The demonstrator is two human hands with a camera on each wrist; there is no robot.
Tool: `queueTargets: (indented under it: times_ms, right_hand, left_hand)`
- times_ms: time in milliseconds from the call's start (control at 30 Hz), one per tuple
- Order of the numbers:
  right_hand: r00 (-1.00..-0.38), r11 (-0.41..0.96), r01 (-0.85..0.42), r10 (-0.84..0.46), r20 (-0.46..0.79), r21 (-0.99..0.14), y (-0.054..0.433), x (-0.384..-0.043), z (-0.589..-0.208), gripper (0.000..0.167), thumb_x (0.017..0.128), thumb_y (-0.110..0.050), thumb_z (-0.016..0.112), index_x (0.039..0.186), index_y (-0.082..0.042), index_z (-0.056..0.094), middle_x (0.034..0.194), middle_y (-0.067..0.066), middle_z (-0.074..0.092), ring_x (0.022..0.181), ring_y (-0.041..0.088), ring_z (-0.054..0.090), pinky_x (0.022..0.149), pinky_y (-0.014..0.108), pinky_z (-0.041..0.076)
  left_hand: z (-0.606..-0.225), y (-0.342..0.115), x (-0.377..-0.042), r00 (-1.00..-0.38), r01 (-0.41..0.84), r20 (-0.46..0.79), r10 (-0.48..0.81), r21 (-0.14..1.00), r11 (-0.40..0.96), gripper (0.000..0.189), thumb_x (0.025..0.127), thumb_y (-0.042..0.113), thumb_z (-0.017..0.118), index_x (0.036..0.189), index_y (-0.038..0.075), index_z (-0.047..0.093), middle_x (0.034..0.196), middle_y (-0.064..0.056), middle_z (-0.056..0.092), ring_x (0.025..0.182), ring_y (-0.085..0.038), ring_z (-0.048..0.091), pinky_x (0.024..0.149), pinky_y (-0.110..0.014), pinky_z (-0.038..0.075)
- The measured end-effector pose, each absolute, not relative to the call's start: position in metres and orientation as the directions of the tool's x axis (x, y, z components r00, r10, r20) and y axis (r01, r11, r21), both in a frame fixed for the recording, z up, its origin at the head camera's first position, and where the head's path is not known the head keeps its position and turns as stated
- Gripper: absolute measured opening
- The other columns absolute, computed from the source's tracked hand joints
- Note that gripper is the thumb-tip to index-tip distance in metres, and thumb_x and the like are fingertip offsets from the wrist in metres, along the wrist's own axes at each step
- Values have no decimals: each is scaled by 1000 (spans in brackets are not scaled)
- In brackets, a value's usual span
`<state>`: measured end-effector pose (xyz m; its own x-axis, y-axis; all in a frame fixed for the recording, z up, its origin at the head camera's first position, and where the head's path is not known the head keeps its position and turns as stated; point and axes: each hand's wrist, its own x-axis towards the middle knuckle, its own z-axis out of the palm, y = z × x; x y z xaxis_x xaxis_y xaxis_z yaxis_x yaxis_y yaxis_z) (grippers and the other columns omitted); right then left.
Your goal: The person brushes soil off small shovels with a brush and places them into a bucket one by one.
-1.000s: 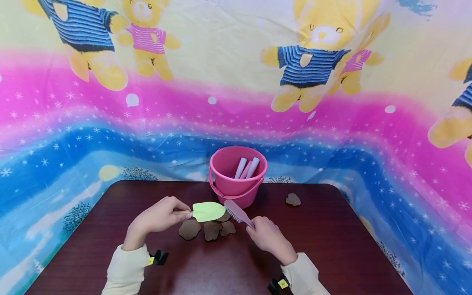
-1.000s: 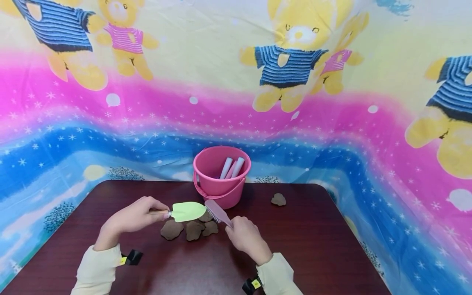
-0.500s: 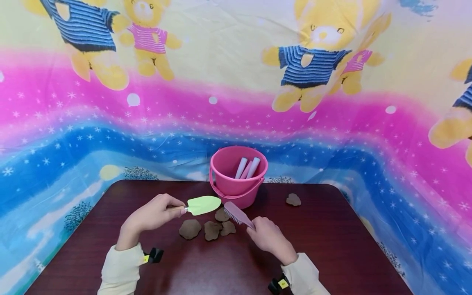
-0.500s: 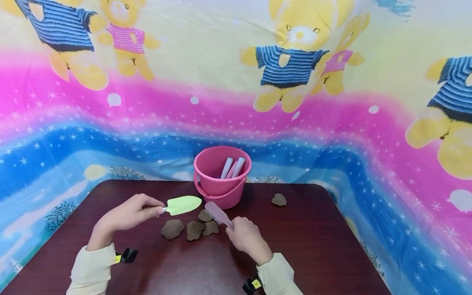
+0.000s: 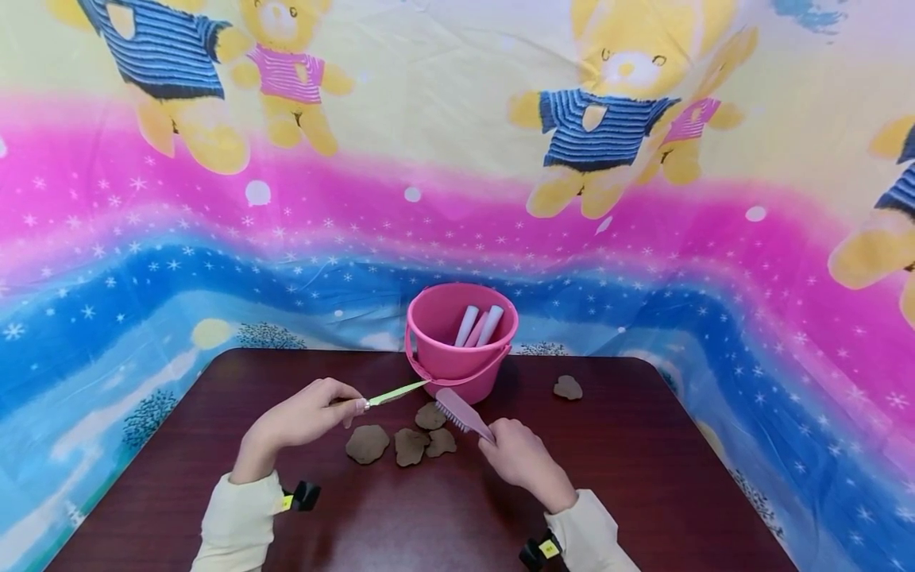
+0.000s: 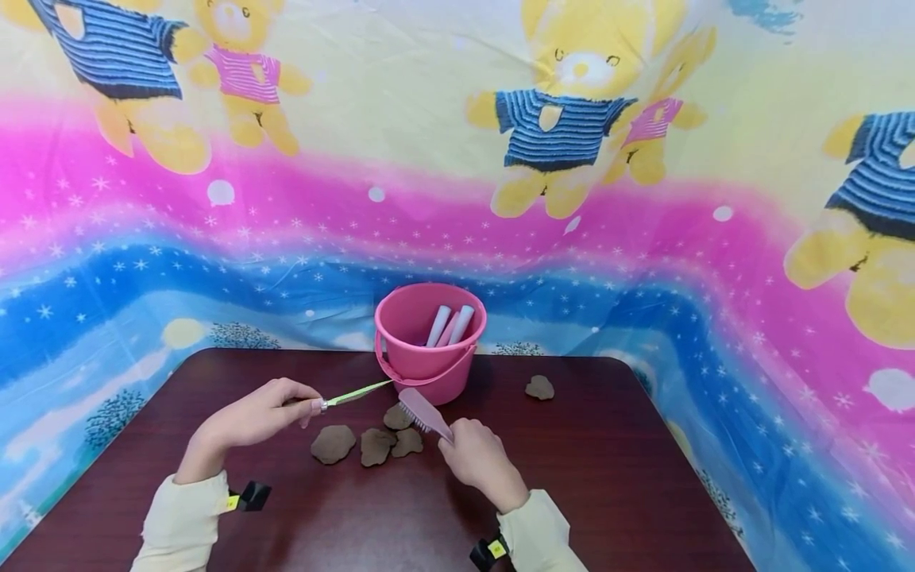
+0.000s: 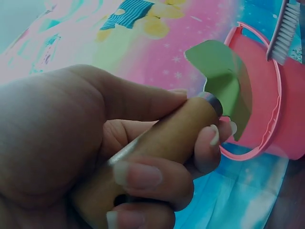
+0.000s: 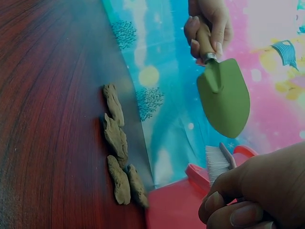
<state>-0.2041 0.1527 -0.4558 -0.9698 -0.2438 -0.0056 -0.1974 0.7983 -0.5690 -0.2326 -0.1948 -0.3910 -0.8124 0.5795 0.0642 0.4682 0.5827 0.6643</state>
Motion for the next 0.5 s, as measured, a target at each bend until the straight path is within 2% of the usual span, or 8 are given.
queueTargets:
  times_ms: [67,167,300,367,500]
  right_hand:
    - [-970,797,-201,-243,1,-570,153,-204,-456,21,98,-17,63,78,-11,63,57,0,46,47,14,42,43,27,37]
    - [-970,793,-204,-243,10,-573,154,-204,-455,21,98,-17,63,78,-11,62,57,0,47,47,14,42,43,27,37]
    - [-970,791,-205,-242,13,-576,154,-204,-454,22,98,-17,63,77,-11,63,57,0,47,47,13,42,43,27,37]
    - [-971,791,-204,-240,15,-577,155,-203,-453,23,98,-17,63,76,-11,62,57,0,46,46,13,42,43,27,37]
    - [-972,788,-203,-234,22,-581,155,-202,-449,25,98,-16,62,74,-12,60,56,0,45,46,13,42,43,27,37]
  left_hand:
    - [-392,-194,-233,-808,467,61,587,673,573,28,106,24,53,91,12,72,72,4,58,56,-6,42,59,-27,42]
    - [-393,-192,-233,-798,465,58,600,693,551,38,109,26,47,76,12,61,63,4,48,52,-5,35,57,-26,39]
    - [-396,-191,-234,-795,446,44,605,718,534,43,111,29,42,75,10,55,61,6,43,53,-5,38,57,-26,41]
    - [-397,-191,-235,-803,428,31,595,724,541,40,109,30,46,78,11,60,61,6,43,53,-5,39,56,-25,41]
    - [-398,-188,-235,-819,403,17,573,728,555,28,100,32,64,83,9,65,63,6,44,54,-5,38,53,-23,38]
